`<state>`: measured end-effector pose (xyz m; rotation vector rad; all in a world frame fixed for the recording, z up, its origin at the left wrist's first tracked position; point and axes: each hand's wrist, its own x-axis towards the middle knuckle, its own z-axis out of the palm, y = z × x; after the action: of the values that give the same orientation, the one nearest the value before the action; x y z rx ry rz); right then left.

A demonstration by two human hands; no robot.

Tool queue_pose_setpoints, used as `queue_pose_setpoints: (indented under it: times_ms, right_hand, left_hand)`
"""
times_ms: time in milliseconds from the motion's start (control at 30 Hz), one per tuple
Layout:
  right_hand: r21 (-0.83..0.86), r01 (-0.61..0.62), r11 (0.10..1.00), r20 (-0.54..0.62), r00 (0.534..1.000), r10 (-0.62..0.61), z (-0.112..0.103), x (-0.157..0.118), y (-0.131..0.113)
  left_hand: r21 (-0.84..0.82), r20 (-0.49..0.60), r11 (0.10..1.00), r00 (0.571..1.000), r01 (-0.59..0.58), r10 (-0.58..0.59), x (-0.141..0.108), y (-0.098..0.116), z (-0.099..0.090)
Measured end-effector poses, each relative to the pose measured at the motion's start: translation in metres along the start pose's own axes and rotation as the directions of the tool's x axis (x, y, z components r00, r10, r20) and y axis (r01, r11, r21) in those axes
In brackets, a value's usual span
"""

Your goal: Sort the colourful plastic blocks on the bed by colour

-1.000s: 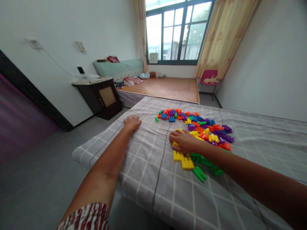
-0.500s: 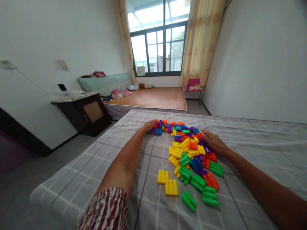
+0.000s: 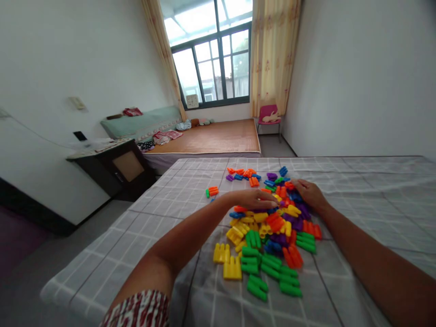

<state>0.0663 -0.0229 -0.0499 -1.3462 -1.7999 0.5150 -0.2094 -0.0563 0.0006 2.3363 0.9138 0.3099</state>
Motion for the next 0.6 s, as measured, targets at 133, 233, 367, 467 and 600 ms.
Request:
queue_pose_setpoints:
  times_ms: [133,233,367,467,600]
  right_hand:
    - [0.016,-0.035,0.999,-0.137,0.990,0.037,-0.005,0.009,0.010]
    - [-0.065,0.111,0.992,-0.124,0.985,-0.119,0.002,0.015,0.017]
    - [-0.179,0.216,0.960,0.049,0.976,-0.210,0.015,0.016,0.023]
    - [-0.215,0.214,0.953,0.099,0.975,-0.197,0.018,0.013,0.023]
    - [-0.196,0.226,0.954,0.114,0.972,-0.207,0.015,0.015,0.028]
  left_hand:
    - [0.052,-0.367,0.950,0.891,0.307,-0.268,0.003,-0.033,-0.049]
    - [0.064,-0.432,0.925,0.846,0.375,-0.313,0.006,-0.064,-0.072]
    - [0.083,-0.396,0.917,0.858,0.389,-0.328,0.027,-0.077,-0.059]
    - [0.048,-0.307,0.953,0.913,0.298,-0.270,0.044,-0.054,-0.035]
    - [-0.044,-0.069,0.997,0.995,0.069,-0.072,0.037,-0.011,-0.021]
